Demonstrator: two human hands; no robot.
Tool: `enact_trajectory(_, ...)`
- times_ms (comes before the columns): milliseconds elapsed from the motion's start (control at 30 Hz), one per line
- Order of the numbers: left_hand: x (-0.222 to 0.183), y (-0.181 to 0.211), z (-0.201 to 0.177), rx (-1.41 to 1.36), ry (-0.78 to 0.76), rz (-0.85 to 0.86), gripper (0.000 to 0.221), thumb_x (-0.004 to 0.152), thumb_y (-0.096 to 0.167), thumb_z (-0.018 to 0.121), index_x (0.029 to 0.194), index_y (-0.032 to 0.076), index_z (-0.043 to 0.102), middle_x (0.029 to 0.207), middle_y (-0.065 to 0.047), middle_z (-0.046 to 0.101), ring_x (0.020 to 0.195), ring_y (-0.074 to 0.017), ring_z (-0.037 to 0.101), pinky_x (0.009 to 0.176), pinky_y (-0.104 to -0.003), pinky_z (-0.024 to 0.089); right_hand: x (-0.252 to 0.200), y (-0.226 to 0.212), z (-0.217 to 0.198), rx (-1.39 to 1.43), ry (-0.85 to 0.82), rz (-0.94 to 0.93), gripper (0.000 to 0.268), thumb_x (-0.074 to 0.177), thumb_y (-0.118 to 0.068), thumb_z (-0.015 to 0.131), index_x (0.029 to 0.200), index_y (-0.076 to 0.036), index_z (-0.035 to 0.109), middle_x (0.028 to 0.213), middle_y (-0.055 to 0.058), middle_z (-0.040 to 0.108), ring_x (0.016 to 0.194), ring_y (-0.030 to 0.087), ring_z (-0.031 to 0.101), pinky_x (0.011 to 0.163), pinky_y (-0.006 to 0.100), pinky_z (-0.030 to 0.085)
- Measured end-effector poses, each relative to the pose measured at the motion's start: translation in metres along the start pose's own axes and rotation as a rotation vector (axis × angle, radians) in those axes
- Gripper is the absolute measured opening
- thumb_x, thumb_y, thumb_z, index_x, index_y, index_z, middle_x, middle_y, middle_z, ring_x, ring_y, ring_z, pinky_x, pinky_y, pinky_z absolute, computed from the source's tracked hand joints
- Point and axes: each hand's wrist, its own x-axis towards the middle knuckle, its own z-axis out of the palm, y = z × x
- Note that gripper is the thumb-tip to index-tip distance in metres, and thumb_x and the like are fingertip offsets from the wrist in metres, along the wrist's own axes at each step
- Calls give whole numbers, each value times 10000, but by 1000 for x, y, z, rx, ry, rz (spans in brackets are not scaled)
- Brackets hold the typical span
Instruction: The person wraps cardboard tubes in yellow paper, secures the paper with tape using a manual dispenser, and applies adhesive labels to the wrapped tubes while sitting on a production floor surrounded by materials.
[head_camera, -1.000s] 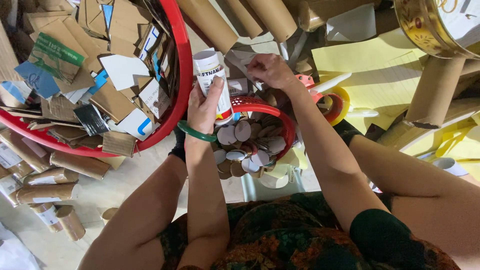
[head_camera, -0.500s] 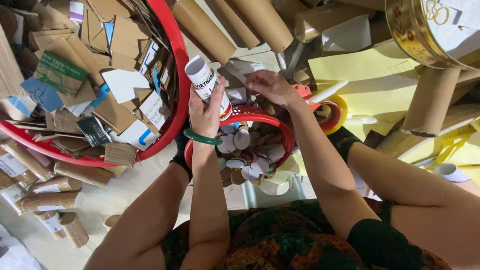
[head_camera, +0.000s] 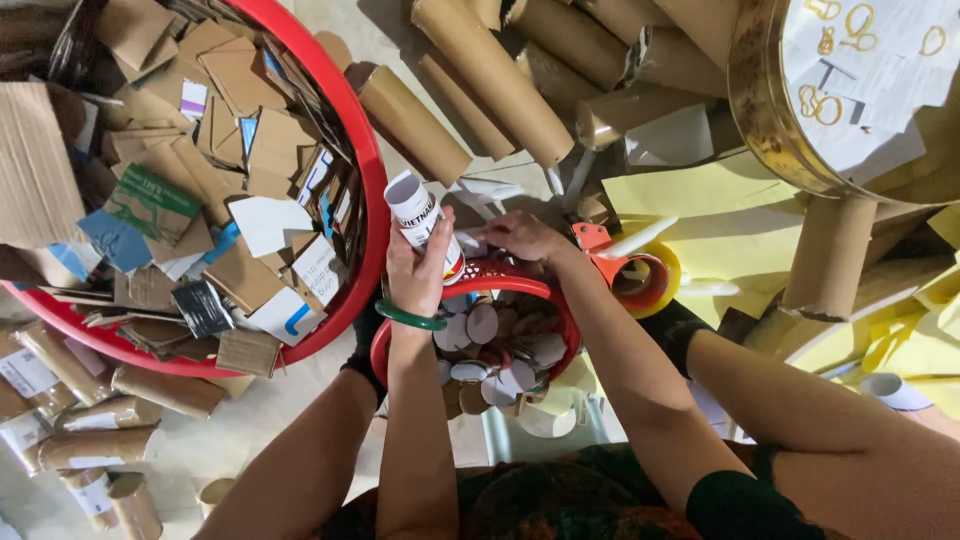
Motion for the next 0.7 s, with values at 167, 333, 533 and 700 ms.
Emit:
enact_trajectory(167, -1, -5, -2, -42, -10, 36, 349, 1012, 137, 687, 1288, -17, 538, 1156, -99, 719, 1088, -150, 693, 973, -302, 557, -20, -30, -17, 195, 22, -38, 297, 960, -295, 673, 1158, -96, 771, 1103, 89, 786, 988, 187, 716, 918, 336, 548)
enact_trajectory(333, -9, 23, 0, 61, 0, 53, 311, 1017, 155, 675, 1257, -17, 578, 1116, -99, 748, 1031, -145, 705, 921, -301, 567, -67, -80, -56, 515, 129, 13, 319, 975, -324, 677, 1176, -91, 760, 1159, 85, 760, 1078, 183, 674, 991, 315, 531)
enact_trajectory(533, -29, 52, -1, -3, 26, 163, 309, 1039, 190, 656, 1265, -9, 586, 1070, -113, 759, 964, -142, 698, 873, -298, 556, -141, -103, -102, 696, 195, -325, 208, 1018, -241, 721, 1055, -37, 745, 1246, 107, 739, 1183, 195, 694, 1031, 332, 583)
enact_trajectory(700, -53, 72, -3, -269, 6, 67, 327, 1043, 269, 604, 1252, 20, 580, 914, -82, 709, 793, -186, 715, 724, -333, 617, -205, -124, -117, 418, 120, -356, 217, 1011, -198, 669, 1071, -26, 788, 1095, 108, 751, 1008, 180, 687, 895, 296, 563)
